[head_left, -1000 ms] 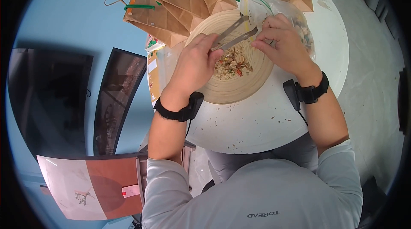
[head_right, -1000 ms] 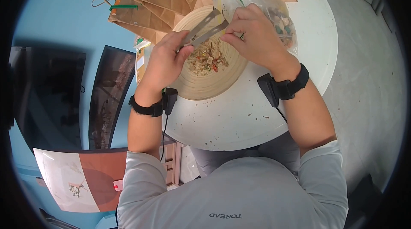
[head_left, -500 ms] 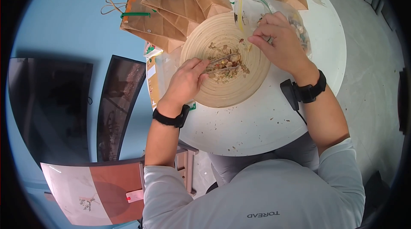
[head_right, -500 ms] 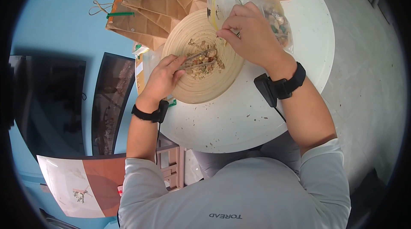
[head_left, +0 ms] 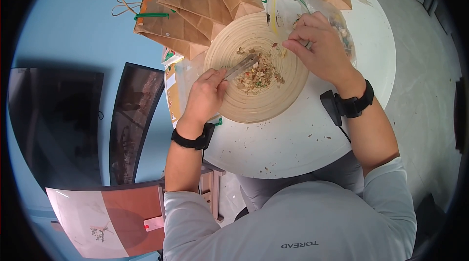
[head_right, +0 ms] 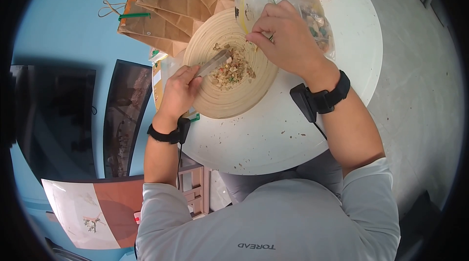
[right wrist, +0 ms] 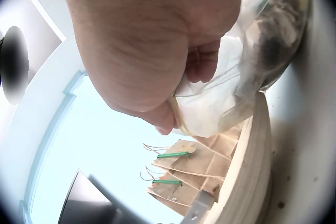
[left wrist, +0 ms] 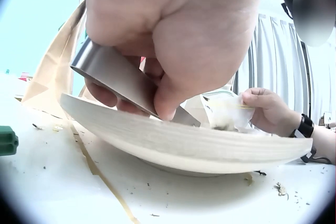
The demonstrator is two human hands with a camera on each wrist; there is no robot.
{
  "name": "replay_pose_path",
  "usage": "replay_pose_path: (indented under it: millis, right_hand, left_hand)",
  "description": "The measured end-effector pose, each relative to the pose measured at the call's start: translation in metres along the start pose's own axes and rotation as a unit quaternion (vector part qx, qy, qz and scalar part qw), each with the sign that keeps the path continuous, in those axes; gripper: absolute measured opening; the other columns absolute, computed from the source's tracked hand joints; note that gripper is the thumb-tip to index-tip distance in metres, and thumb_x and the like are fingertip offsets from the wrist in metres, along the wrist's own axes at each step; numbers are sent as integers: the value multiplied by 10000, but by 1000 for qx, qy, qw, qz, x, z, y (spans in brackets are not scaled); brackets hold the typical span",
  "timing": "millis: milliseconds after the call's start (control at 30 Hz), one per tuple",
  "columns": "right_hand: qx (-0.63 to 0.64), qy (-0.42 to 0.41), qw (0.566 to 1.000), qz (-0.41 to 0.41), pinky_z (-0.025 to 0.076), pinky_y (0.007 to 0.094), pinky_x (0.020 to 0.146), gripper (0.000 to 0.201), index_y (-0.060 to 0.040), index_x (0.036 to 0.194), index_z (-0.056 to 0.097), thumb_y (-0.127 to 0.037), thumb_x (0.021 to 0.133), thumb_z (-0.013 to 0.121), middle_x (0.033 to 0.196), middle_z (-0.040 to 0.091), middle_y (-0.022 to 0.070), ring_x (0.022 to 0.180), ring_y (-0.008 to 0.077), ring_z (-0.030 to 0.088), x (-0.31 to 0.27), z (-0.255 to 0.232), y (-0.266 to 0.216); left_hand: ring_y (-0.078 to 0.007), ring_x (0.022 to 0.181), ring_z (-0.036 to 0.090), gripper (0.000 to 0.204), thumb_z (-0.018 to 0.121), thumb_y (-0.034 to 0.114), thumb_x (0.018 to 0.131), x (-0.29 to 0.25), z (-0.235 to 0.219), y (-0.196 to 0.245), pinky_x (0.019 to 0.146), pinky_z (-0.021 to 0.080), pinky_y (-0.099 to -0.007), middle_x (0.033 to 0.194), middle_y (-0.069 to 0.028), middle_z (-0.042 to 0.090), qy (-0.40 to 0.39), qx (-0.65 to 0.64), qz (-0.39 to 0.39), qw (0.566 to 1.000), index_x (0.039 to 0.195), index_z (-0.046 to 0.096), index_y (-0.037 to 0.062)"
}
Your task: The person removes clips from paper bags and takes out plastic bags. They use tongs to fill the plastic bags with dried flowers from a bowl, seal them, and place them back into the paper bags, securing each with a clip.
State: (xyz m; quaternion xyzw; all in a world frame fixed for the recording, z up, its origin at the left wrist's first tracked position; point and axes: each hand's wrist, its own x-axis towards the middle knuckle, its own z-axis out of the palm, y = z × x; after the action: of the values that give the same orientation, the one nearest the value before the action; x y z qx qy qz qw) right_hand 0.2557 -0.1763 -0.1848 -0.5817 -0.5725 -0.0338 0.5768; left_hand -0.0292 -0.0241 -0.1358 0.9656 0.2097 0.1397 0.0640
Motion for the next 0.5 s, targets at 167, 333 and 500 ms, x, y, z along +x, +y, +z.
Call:
replay_pose_path:
  millis: [167,333,500]
  right_hand:
    - [-13,-17,1000,-12,483,374,809,121,-56,841,771,-147,829,850,853,624,20,914,252,546,0,-2,0]
    - [-8,-38,999,-24,486,377,815,130,-55,839,775,-157,827,854,854,623,20,920,251,547,-1,-2,-1]
    - [-12,-2,1000,-4,474,374,812,123,-49,831,749,-135,845,836,854,621,26,917,255,547,0,-2,1]
  left_hand:
    - [-409,913,689,273,760,7,898,13,-26,21,798,569,-430,1010,-205,710,41,-42,-40,997,1164,719,-40]
    - [-381,915,675,354,753,70,948,42,-17,44,815,547,-379,1058,-206,687,27,-58,10,998,1275,664,-33]
    - [-355,970,684,411,764,24,920,25,-30,23,875,549,-392,1161,-199,660,-26,-69,-24,997,1306,629,-13]
